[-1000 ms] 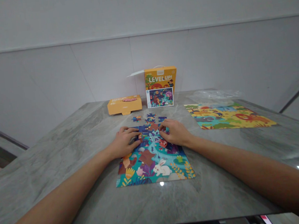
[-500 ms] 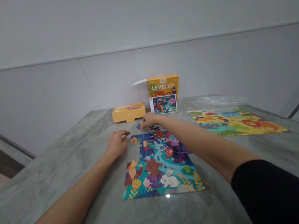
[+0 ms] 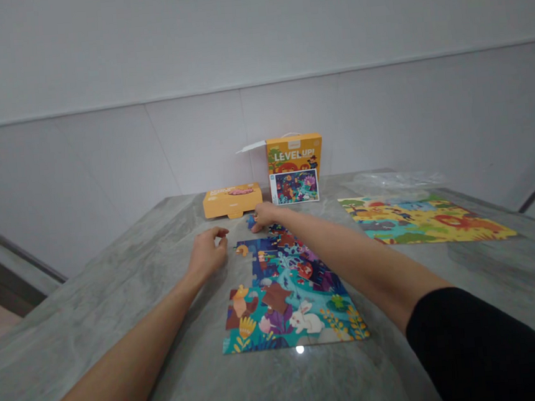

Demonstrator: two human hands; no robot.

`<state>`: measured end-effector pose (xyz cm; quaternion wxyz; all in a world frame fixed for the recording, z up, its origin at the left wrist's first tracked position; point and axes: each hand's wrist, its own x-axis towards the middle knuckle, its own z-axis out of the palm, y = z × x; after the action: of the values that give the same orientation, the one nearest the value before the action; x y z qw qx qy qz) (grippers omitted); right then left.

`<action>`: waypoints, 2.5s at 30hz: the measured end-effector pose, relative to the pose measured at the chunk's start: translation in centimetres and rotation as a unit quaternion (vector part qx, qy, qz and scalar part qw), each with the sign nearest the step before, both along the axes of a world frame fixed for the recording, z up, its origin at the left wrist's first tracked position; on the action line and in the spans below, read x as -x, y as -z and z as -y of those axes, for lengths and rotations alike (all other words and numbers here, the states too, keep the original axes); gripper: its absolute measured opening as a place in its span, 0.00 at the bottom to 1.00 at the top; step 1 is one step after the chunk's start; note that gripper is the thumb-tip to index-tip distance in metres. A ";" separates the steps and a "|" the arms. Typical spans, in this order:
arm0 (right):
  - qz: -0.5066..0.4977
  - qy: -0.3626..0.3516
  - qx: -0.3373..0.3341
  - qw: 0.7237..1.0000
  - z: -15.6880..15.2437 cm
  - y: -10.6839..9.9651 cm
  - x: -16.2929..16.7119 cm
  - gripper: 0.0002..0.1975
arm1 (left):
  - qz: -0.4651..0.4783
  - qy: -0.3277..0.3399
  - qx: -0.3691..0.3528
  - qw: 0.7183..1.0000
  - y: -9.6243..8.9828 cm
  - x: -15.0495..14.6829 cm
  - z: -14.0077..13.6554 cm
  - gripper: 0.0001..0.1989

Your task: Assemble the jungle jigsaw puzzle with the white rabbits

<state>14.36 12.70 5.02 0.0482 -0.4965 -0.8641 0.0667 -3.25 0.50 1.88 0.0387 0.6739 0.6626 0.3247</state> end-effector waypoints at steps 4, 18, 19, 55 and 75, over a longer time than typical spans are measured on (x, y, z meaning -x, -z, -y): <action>-0.102 -0.049 -0.061 0.992 4.2 0.7 -0.1 0.16 | 0.090 0.061 -0.044 0.993 -0.3 -0.6 0.5 0.22; -0.500 0.004 -0.045 0.865 10.4 4.3 -1.6 0.10 | 0.106 0.140 0.033 0.984 -1.3 -0.6 1.3 0.06; -0.502 -0.024 -0.039 0.864 10.3 4.3 -1.5 0.08 | 0.136 0.145 0.024 0.980 -1.4 -0.6 1.3 0.09; -0.272 -0.270 0.023 0.923 11.2 4.7 -1.4 0.13 | 0.030 0.227 0.441 0.868 -3.0 0.5 3.5 0.15; -0.280 -0.116 -0.141 0.942 11.7 -0.3 -5.1 0.06 | -0.041 0.308 0.282 0.908 -2.9 -0.3 3.3 0.09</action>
<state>19.51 0.97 5.30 0.3499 -0.3420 -0.8680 0.0853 -2.96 -2.84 4.77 0.2976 0.8184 0.4869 0.0686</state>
